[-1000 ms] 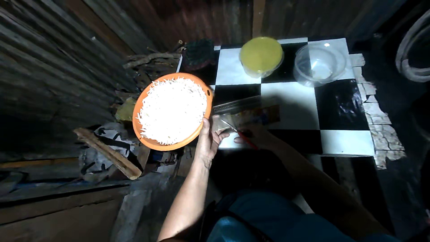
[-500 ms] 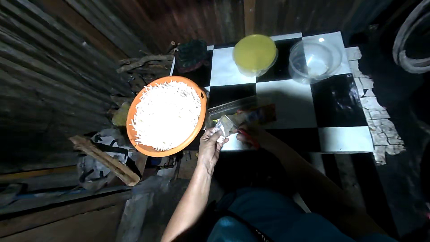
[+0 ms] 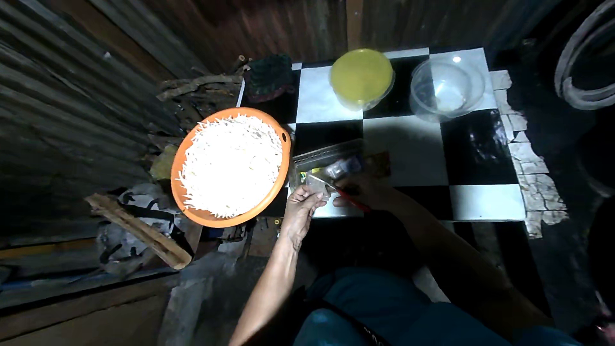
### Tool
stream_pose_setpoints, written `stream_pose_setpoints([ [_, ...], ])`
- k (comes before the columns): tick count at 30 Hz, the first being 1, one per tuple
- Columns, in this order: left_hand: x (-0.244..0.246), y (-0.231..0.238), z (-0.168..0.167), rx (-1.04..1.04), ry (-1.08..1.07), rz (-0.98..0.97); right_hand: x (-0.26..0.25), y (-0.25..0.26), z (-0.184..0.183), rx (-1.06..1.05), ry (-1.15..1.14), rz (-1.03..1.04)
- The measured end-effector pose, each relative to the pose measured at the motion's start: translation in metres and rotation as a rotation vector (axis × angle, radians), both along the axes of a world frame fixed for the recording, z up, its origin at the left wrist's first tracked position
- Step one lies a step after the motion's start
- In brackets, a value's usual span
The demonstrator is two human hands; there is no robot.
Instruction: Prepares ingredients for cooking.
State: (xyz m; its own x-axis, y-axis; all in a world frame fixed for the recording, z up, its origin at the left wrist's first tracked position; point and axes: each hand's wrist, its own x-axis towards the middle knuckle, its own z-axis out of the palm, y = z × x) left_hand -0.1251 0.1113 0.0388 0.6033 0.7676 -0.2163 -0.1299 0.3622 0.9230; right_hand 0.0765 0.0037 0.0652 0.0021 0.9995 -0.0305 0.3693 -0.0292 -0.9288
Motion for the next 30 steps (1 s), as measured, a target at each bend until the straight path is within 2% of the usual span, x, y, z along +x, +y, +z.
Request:
stream_pose_setpoints([
  [2, 0.000, 0.007, 0.001, 0.035, -0.010, -0.050, 0.003, 0.000, 0.011, -0.029, -0.036, 0.010],
  [5, -0.008, 0.012, 0.001, 0.096, 0.015, -0.076, 0.003, -0.003, 0.018, 0.047, -0.058, 0.002],
  [10, -0.008, 0.016, 0.007, 0.146, 0.103, -0.065, 0.005, 0.002, 0.022, -0.081, -0.196, 0.050],
  [17, 0.002, 0.013, 0.010, 0.084, 0.052, -0.113, 0.009, 0.004, 0.017, -0.081, -0.172, 0.025],
  [23, 0.006, 0.014, 0.009, 0.099, 0.067, -0.135, 0.017, 0.005, 0.008, -0.121, -0.108, 0.027],
  [26, 0.007, 0.015, 0.009, 0.116, 0.072, -0.180, 0.016, 0.004, 0.012, -0.144, -0.152, 0.058],
  [30, 0.010, 0.014, 0.008, 0.071, 0.032, -0.109, 0.022, 0.005, 0.007, -0.054, -0.119, 0.028],
])
